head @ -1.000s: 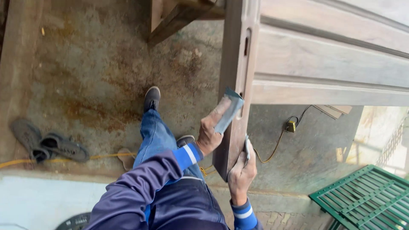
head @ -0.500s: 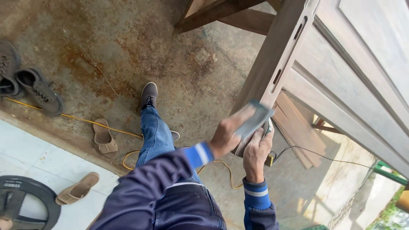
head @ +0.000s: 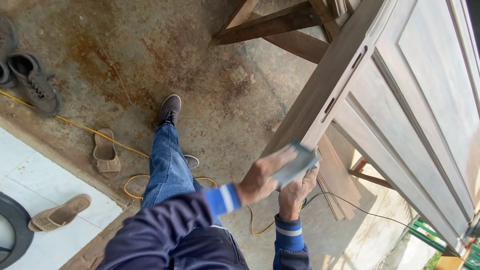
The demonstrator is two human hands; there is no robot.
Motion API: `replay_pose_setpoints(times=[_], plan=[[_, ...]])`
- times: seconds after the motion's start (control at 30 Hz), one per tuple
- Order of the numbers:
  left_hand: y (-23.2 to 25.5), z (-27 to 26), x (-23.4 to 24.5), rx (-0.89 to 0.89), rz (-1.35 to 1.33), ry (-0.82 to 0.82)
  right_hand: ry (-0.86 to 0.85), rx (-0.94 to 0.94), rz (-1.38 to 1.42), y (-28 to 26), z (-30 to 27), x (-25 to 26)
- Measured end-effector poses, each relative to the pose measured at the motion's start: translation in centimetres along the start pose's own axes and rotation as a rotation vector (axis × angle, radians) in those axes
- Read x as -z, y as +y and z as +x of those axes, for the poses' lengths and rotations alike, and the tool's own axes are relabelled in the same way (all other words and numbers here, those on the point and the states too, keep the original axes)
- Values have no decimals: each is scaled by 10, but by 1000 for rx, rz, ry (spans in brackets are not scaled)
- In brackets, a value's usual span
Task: Sanding the surface and edges of a wooden door using sandpaper and sanding blocks.
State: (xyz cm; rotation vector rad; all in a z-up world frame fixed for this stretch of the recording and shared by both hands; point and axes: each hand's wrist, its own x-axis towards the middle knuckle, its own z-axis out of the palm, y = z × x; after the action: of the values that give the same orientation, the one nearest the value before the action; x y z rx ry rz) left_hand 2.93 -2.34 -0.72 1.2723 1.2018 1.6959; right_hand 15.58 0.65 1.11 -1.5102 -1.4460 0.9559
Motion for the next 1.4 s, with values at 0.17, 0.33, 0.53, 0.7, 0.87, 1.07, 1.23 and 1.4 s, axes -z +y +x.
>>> replay_pose_setpoints(times=[0.17, 0.33, 0.53, 0.7, 0.87, 1.07, 1.23, 1.4], plan=[[-51, 59, -28, 69, -9, -4, 50, 13, -165, -29, 0, -14], [-9, -11, 8, 6, 36, -6, 28, -49, 7, -24, 0, -9], [-45, 24, -6, 74, -1, -12, 106, -135, -117, -24, -1, -10], [-154, 136, -73, 50, 54, 29, 111, -199, -37, -46, 1, -22], [-118, 85, -38, 80, 60, 29, 140, -194, -84, -44, 0, -20], [-45, -46, 52, 321, -119, -185, 101, 9, -122, 4, -9, 43], [-69, -42, 62, 828, -35, -153, 52, 445, -737, -118, 85, 2], [-98, -31, 24, 1043, -212, 156, -835, 816, -1402, -129, 170, -39]])
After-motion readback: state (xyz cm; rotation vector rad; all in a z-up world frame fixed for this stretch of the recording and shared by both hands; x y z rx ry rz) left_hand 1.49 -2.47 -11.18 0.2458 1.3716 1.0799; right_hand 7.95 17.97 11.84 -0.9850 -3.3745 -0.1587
